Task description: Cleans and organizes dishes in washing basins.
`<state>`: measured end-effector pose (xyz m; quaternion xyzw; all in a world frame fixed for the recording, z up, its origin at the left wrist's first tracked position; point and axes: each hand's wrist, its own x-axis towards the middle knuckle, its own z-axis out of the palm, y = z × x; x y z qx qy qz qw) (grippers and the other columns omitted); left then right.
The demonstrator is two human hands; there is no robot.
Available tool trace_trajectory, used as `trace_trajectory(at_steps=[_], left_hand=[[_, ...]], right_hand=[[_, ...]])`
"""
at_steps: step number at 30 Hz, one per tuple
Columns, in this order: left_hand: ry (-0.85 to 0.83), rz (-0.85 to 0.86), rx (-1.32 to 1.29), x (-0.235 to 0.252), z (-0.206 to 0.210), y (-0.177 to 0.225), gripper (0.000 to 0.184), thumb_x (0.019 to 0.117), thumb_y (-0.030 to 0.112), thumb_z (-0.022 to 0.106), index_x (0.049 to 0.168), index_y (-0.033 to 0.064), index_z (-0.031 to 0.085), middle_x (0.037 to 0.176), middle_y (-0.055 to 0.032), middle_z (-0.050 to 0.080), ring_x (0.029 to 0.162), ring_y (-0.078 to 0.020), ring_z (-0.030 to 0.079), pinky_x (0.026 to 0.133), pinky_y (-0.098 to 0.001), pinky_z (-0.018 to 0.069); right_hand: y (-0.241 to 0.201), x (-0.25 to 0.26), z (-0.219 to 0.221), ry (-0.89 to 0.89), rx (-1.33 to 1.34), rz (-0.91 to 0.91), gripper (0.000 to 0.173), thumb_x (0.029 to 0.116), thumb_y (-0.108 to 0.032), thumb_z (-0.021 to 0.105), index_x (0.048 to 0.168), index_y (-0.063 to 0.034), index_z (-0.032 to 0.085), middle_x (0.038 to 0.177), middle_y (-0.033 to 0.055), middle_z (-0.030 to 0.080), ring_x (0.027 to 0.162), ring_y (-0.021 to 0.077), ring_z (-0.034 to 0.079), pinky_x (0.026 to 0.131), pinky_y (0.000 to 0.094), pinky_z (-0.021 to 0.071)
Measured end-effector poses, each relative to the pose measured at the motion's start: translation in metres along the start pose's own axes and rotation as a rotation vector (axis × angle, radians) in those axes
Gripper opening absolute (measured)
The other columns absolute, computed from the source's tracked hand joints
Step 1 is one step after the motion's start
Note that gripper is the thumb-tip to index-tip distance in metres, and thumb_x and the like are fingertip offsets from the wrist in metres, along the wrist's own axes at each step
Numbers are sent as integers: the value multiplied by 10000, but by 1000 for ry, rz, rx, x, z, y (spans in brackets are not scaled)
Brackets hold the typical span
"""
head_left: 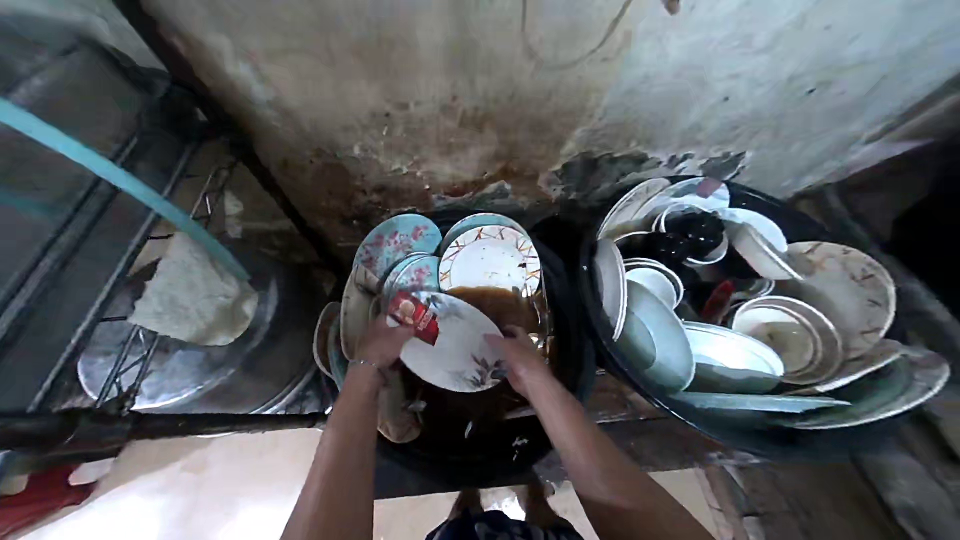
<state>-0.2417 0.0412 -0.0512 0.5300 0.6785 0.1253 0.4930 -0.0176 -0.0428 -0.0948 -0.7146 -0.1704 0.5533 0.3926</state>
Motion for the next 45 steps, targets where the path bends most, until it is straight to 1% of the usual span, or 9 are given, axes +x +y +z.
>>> trace_trajectory(at_steps=[6, 11, 16, 18, 24, 30, 36, 40, 45], left_hand=[[-59, 8, 296, -1, 79, -14, 1091, 805, 513, 861, 1591, 40, 269, 1388, -283, 586, 1274, -446, 588, 1083, -620, 460], [99, 147, 439, 33, 130, -9, 575, 1034, 454, 580, 1444, 54, 526, 1236, -272, 674, 1126, -473, 663, 947, -680, 508], [84, 346, 650, 51, 143, -29, 618, 948, 218, 709, 1493, 19, 496, 1536, -342, 408, 1376, -535, 463, 1067, -677, 442], [19, 291, 716, 42, 152, -30, 723, 927, 260, 745, 1533, 11, 438, 1547, -358, 376, 1418, -552, 394, 1106, -666, 408], [-117, 31, 722, 20, 179, -15, 691, 971, 214, 685, 1546, -10, 375, 1607, -314, 298, 1274, -460, 586, 1023, -526, 539], [-178, -83, 535, 27, 164, -16, 886, 906, 309, 787, 1578, 20, 288, 1397, -290, 569, 1270, -426, 597, 1068, -571, 483], [-184, 21, 696, 7, 141, 2, 548, 972, 539, 647, 1327, 123, 675, 1311, -180, 673, 1246, -372, 627, 1037, -628, 479], [301, 257, 567, 32, 82, 23, 593, 987, 331, 660, 1493, 57, 516, 1542, -301, 429, 1435, -503, 398, 1113, -695, 371], [389, 186, 602, 94, 47, 36, 736, 933, 401, 730, 1518, 38, 467, 1587, -327, 341, 1461, -548, 328, 1111, -750, 334]], right_hand=[[-20, -31, -57, -48, 6, -20, 524, 949, -76, 666, 1447, -108, 504, 1133, 185, 673, 895, 287, 682, 717, 461, 585], [-34, -80, -107, -55, -297, -53, 563, 997, -163, 623, 1526, -188, 432, 1284, 166, 645, 1126, 292, 653, 926, 518, 551], [-58, -189, -230, 419, -425, -313, 701, 1008, -130, 616, 1611, -322, 313, 1113, 125, 716, 873, 240, 719, 745, 476, 610], [-59, -237, -290, 675, -546, -399, 699, 972, -93, 633, 1588, -284, 365, 1309, 122, 655, 1027, 276, 700, 812, 550, 598], [-27, -254, -388, 1023, -406, -14, 690, 962, 23, 564, 1581, -161, 322, 1397, 300, 529, 1095, 468, 615, 812, 677, 507], [-16, -168, -378, 1024, -267, 31, 606, 1021, -202, 517, 1574, -105, 288, 1274, 300, 578, 882, 389, 660, 715, 586, 554], [39, -62, -370, 973, -528, 141, 601, 1118, -381, 324, 1522, 64, 327, 1369, 351, 553, 1191, 500, 612, 971, 664, 494], [56, -77, -392, 856, -681, 151, 712, 1095, -546, 265, 1487, 22, 439, 1372, 328, 570, 1227, 490, 593, 1002, 687, 459], [27, -125, -359, 813, -683, -208, 616, 1058, -476, 479, 1426, 16, 533, 1247, 276, 649, 1050, 378, 681, 911, 572, 552]])
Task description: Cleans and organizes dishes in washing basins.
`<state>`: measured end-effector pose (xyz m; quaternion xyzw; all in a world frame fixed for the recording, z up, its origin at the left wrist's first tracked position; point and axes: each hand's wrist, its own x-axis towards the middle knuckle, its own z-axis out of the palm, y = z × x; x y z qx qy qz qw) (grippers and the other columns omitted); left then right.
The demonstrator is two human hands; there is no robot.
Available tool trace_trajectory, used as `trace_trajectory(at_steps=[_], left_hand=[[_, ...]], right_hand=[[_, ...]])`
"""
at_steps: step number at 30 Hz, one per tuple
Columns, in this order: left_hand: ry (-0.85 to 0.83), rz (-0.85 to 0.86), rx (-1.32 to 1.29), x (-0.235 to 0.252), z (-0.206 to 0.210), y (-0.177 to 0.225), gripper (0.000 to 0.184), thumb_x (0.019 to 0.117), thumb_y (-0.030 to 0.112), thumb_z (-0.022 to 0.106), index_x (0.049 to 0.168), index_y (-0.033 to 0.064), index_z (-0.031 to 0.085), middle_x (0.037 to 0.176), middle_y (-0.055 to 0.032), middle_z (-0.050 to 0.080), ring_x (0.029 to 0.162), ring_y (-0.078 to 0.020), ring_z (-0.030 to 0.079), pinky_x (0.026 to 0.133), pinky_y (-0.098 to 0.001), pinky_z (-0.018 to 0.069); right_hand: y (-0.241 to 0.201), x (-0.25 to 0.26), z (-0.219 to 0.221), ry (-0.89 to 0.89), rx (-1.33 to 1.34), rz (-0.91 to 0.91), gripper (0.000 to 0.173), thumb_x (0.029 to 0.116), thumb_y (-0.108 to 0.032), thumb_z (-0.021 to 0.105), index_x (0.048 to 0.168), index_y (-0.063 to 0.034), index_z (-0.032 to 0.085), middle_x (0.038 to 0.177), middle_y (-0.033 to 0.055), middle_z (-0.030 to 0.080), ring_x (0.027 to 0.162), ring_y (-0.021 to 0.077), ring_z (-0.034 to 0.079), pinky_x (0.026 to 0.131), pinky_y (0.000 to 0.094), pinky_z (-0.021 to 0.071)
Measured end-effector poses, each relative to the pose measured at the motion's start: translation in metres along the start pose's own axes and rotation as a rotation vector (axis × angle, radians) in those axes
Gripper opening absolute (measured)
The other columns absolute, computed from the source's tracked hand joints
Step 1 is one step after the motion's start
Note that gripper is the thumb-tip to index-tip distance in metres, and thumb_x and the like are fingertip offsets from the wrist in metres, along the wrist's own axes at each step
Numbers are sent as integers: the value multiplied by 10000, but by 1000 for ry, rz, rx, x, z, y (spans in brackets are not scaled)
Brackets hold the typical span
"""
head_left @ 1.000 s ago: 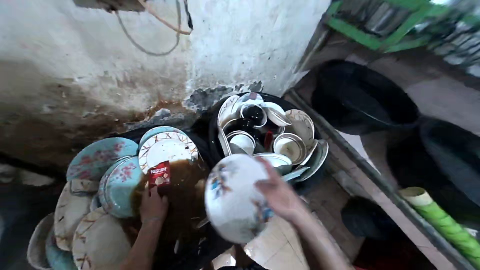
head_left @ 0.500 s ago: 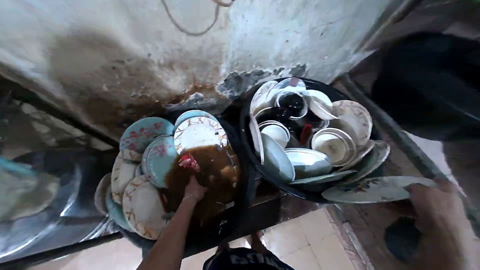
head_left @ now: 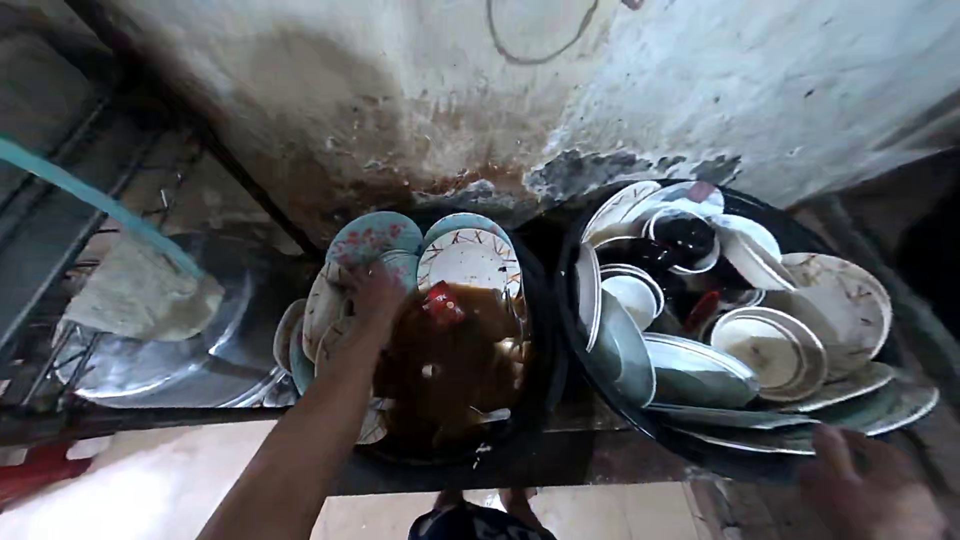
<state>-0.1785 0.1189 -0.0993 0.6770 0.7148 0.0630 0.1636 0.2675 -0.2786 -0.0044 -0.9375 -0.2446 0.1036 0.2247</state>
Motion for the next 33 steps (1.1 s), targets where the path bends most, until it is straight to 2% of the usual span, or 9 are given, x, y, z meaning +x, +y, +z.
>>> trace_trajectory(at_steps=[2, 5, 7, 10, 13, 20, 26, 30, 33], left_hand=[[115, 151, -54, 9, 11, 17, 699, 916, 376, 732, 1483, 27, 521, 1602, -293, 347, 1481, -512, 316, 1164, -734, 260], [18, 265, -316, 33, 17, 60, 661, 982, 391, 679, 1508, 49, 472, 1537, -208, 482, 1425, -381, 470, 1167, -584, 405], [-181, 164, -375, 44, 19, 77, 647, 984, 467, 676, 1450, 40, 540, 1355, -251, 627, 1277, -427, 595, 1078, -643, 452], [-239, 86, -273, 39, 25, 68, 664, 943, 474, 718, 1447, 70, 566, 1321, -288, 631, 1259, -485, 585, 1048, -703, 439], [-242, 70, -306, 6, 14, 40, 560, 996, 437, 667, 1383, 38, 603, 1283, -275, 650, 1227, -456, 612, 1045, -673, 459], [-21, -188, -369, -113, -42, -12, 399, 1066, 366, 562, 1329, 82, 654, 1217, -238, 688, 1121, -429, 666, 953, -674, 511], [204, -276, -719, -158, -88, -30, 316, 1064, 213, 582, 1308, 23, 643, 1318, -185, 635, 1185, -296, 636, 1016, -548, 515], [196, -346, -912, -157, -90, -40, 401, 1071, 157, 540, 1468, 102, 532, 1303, -156, 665, 1130, -250, 677, 955, -503, 561], [30, -426, -863, -146, -62, -49, 533, 1059, 149, 553, 1571, 138, 406, 1423, -215, 578, 1237, -364, 600, 985, -594, 504]], right_hand=[[-32, -25, 17, -109, 176, -160, 534, 1064, -411, 500, 1406, -4, 542, 917, 187, 672, 681, 248, 650, 635, 489, 578], [-81, -55, 56, -318, 192, -332, 466, 1060, -386, 518, 1404, -76, 578, 864, 129, 697, 670, 244, 662, 630, 506, 581], [-105, -72, 89, -418, 188, -420, 431, 1053, -392, 534, 1359, -103, 625, 878, 89, 718, 676, 209, 677, 631, 470, 593], [-132, -88, 144, -625, 208, -409, 393, 1056, -379, 541, 1318, -108, 654, 943, 75, 728, 725, 187, 704, 675, 425, 620], [-157, -100, 198, -698, 187, -473, 360, 1073, -300, 506, 1293, -67, 671, 1118, 107, 734, 975, 203, 726, 910, 415, 599], [-221, -137, 284, -718, 171, -732, 458, 1079, -309, 499, 1489, -109, 530, 1581, 127, 453, 1461, 273, 438, 1188, 460, 406], [-234, -125, 330, -795, -175, -939, 629, 1076, -430, 480, 1619, -146, 337, 1690, 128, 265, 1565, 346, 218, 1250, 608, 185], [-243, -82, 339, -787, -251, -842, 562, 1001, -191, 602, 1544, -145, 461, 1604, 147, 412, 1393, 401, 492, 1080, 640, 451], [-257, -74, 341, -701, -190, -759, 421, 1029, -183, 556, 1435, -72, 584, 1536, 206, 475, 1389, 422, 482, 1122, 634, 407]])
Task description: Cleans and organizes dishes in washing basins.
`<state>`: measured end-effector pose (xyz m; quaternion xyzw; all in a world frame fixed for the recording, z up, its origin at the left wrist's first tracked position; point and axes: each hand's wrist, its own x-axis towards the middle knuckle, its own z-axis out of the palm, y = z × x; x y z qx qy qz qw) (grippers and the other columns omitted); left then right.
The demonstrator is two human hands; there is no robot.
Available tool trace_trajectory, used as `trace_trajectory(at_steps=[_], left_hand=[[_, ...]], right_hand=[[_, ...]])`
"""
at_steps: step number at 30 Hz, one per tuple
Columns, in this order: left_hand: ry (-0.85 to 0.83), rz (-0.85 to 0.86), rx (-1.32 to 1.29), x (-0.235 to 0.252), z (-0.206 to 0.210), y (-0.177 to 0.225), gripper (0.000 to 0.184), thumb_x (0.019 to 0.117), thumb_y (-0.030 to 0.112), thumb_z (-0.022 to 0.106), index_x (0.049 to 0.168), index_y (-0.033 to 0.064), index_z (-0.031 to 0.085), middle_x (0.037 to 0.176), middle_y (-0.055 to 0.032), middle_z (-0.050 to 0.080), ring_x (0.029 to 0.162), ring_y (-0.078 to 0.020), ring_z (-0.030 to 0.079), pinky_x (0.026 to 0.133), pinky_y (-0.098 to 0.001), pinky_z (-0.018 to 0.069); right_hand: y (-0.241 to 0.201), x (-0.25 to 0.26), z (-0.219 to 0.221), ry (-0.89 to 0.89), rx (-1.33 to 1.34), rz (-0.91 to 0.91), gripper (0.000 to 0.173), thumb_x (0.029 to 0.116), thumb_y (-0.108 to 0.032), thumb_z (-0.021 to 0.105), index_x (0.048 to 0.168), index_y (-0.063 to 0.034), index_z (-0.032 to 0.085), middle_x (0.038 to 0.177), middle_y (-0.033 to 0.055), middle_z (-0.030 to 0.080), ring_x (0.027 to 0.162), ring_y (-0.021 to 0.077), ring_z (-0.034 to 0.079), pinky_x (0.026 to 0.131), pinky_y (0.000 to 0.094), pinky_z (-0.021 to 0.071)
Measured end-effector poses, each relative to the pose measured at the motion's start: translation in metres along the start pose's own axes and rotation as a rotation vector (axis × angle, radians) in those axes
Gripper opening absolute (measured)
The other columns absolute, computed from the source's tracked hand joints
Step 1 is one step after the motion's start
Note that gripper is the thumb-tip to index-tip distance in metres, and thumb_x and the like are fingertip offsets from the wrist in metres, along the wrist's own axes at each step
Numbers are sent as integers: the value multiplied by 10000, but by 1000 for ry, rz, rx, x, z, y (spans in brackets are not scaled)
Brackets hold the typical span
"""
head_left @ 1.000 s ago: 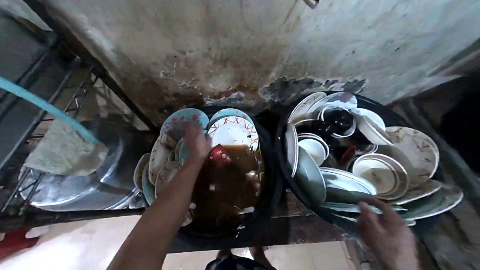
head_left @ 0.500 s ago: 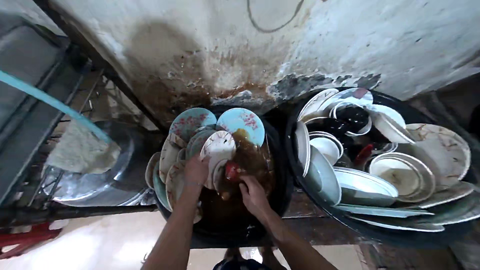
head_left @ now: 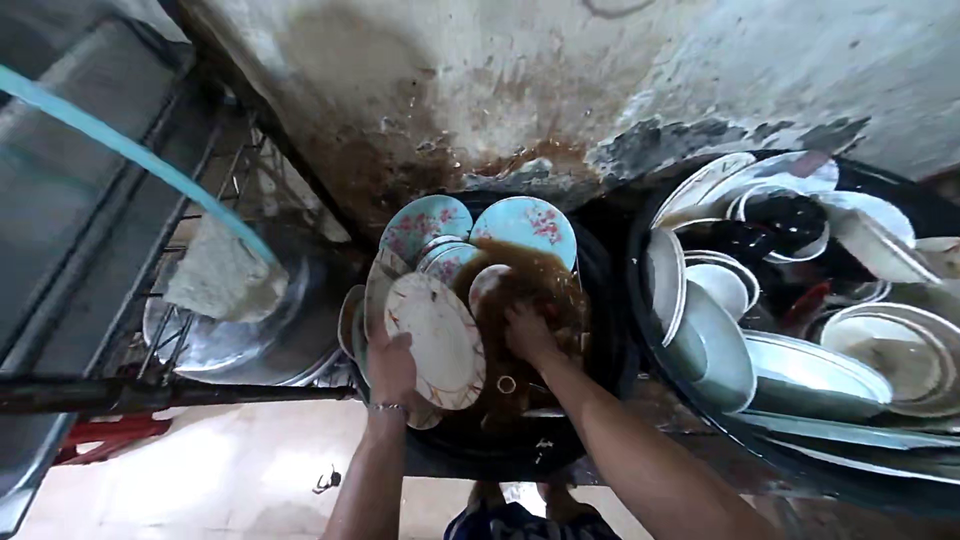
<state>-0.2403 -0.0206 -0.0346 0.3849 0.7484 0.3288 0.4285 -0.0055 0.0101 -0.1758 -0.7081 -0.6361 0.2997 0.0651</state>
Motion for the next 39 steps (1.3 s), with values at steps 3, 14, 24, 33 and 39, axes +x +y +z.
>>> trace_trajectory(at_steps=[3, 14, 24, 33, 39], left_hand=[[-124, -156, 73, 16, 24, -28, 541, 1013, 141, 621, 1526, 96, 454, 1396, -252, 574, 1212, -406, 592, 948, -609, 512], [-317, -474, -427, 25, 90, -95, 409, 1095, 325, 511, 1352, 12, 569, 1239, -209, 661, 1108, -311, 658, 937, -505, 557], [-189, 69, 109, 13, 48, -21, 475, 1079, 197, 545, 1540, 108, 470, 1505, -212, 528, 1365, -374, 529, 1106, -582, 440], [-240, -107, 73, -6, 114, -86, 442, 1103, 332, 497, 1245, -55, 657, 1201, -260, 674, 1110, -349, 659, 990, -548, 511], [-351, 305, 266, -1, 177, -48, 691, 973, 536, 656, 1398, 0, 555, 1244, -244, 668, 1157, -391, 652, 1012, -603, 511]], right_hand=[[-20, -4, 3, 265, 163, -4, 350, 1057, -171, 509, 1359, -43, 633, 1422, 198, 585, 1354, 369, 535, 1140, 537, 435], [-34, -26, 26, -192, -39, -163, 608, 1101, -491, 358, 1640, -216, 291, 1708, 57, 240, 1526, 292, 340, 1199, 567, 352], [-50, -61, 23, 162, -19, 16, 594, 1084, -482, 387, 1558, -131, 460, 1658, 161, 329, 1535, 364, 294, 1214, 614, 289], [-2, -77, -141, -38, 482, 460, 650, 959, -344, 731, 1496, -95, 464, 1354, 251, 600, 1180, 415, 628, 959, 611, 521], [-21, -125, -180, 27, 341, 324, 536, 1029, -167, 527, 1547, -198, 391, 1163, 208, 686, 1061, 374, 690, 888, 603, 555]])
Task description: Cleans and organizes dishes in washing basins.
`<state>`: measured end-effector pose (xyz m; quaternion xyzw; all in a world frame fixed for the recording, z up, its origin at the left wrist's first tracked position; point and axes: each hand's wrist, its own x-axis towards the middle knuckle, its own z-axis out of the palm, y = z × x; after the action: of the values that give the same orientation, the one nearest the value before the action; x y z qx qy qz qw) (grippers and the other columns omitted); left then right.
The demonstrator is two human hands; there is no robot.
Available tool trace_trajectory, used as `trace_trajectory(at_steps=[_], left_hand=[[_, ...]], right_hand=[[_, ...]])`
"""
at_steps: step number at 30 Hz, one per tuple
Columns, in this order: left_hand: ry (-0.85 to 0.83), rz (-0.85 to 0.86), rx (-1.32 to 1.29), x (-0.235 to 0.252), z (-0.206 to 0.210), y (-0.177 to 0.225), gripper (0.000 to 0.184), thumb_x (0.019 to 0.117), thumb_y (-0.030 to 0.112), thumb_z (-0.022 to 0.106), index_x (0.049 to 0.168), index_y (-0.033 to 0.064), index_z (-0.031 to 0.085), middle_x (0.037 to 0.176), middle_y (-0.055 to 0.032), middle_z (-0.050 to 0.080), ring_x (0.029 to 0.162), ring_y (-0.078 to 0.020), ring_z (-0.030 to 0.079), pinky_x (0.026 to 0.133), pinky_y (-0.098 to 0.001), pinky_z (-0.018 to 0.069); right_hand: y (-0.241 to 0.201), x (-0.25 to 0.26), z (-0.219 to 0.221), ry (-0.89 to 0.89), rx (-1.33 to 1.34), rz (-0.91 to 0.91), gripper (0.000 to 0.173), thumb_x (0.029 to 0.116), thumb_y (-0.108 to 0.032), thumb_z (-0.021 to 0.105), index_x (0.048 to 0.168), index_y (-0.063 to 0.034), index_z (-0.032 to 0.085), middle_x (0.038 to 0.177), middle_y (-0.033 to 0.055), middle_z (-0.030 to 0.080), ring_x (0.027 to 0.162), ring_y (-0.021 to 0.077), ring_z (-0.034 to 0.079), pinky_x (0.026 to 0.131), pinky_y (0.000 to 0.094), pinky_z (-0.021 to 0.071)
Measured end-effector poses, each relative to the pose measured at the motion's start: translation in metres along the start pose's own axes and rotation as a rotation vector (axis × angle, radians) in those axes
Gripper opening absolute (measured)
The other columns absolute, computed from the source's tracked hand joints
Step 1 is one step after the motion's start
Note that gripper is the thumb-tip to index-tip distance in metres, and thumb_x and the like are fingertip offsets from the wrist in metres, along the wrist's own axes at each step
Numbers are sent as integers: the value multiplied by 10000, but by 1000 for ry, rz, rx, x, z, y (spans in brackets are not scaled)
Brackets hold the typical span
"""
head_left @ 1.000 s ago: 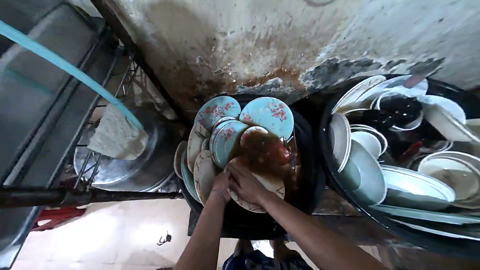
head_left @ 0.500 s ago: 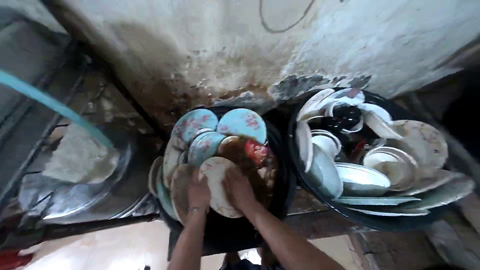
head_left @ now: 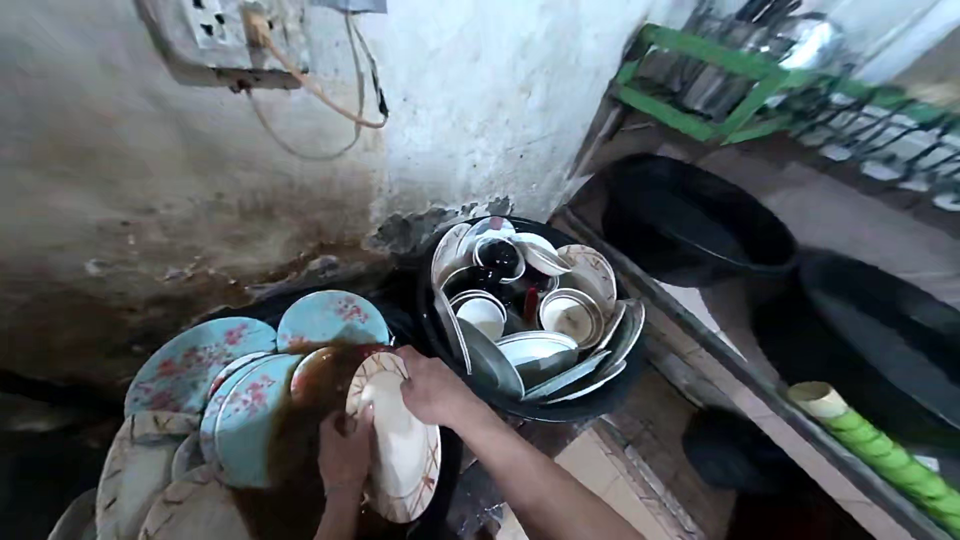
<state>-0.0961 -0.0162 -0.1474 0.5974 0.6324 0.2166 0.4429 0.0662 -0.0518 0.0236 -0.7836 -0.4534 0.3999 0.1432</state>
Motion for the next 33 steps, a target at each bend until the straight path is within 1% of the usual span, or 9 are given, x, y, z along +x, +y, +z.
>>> trace_trajectory(at_steps=[5, 8, 12, 15, 21, 24, 28, 30, 33], left_hand=[[104, 180, 296, 53, 30, 40, 529, 1114, 436, 372, 1272, 42, 687, 1216, -242, 702, 1165, -431, 666, 986, -662, 497], [263, 367, 420, 89, 28, 14, 376, 1027, 295, 582, 1332, 92, 669, 1476, -235, 546, 1414, -477, 451, 1100, -758, 320], [193, 241, 619, 108, 16, -21, 710, 926, 335, 714, 1515, 19, 472, 1563, -304, 408, 1464, -530, 343, 1094, -747, 339], [102, 138, 692, 105, 17, -13, 692, 920, 333, 734, 1494, 30, 492, 1565, -316, 389, 1448, -523, 374, 1088, -756, 341], [-96, -86, 711, 99, 32, 6, 592, 1013, 442, 617, 1474, 77, 544, 1480, -251, 539, 1404, -455, 477, 1103, -727, 358], [180, 34, 608, 90, 33, -8, 647, 960, 528, 677, 1337, 3, 645, 1479, -344, 473, 1406, -520, 432, 1129, -653, 394], [440, -132, 411, 98, 20, 3, 805, 909, 379, 777, 1512, -31, 436, 1550, -378, 354, 1432, -552, 369, 1158, -631, 365], [392, -171, 395, 108, 13, 22, 790, 914, 366, 772, 1501, -45, 440, 1514, -383, 405, 1405, -543, 415, 1145, -635, 382], [224, -199, 511, 123, 18, 43, 786, 923, 389, 771, 1496, -44, 454, 1476, -357, 473, 1372, -524, 470, 1124, -659, 389]], right_hand=[[13, -38, -21, 123, 7, 49, 541, 1054, -189, 503, 1575, -234, 366, 1158, 181, 702, 1080, 345, 694, 937, 561, 553], [46, -81, -71, 418, 33, 13, 509, 1057, -215, 525, 1553, -263, 417, 1077, 154, 724, 957, 327, 719, 848, 559, 583], [110, -152, -182, 1039, -71, -76, 486, 1063, -183, 560, 1529, -145, 430, 1072, 187, 694, 784, 292, 697, 673, 517, 592], [159, -147, -276, 1295, -186, 45, 476, 1068, -161, 511, 1529, -129, 401, 1123, 303, 657, 886, 482, 675, 733, 693, 528], [288, -11, -383, 1085, -224, 147, 435, 1081, -147, 469, 1514, -186, 467, 1122, 352, 663, 1006, 596, 644, 803, 782, 480], [321, 55, -384, 904, -241, 138, 430, 1086, -167, 485, 1512, -222, 480, 1124, 358, 666, 1010, 610, 641, 801, 795, 475], [333, 123, -371, 755, -313, 97, 439, 1075, -140, 498, 1504, -231, 489, 1118, 334, 681, 1018, 588, 655, 813, 769, 497], [339, 155, -368, 659, -348, 34, 426, 1076, -158, 508, 1501, -174, 486, 1277, 306, 637, 1122, 555, 634, 886, 755, 496], [349, 188, -365, 481, -431, 85, 597, 1088, -461, 442, 1557, -94, 400, 1502, 355, 430, 1350, 584, 445, 1018, 782, 391]])
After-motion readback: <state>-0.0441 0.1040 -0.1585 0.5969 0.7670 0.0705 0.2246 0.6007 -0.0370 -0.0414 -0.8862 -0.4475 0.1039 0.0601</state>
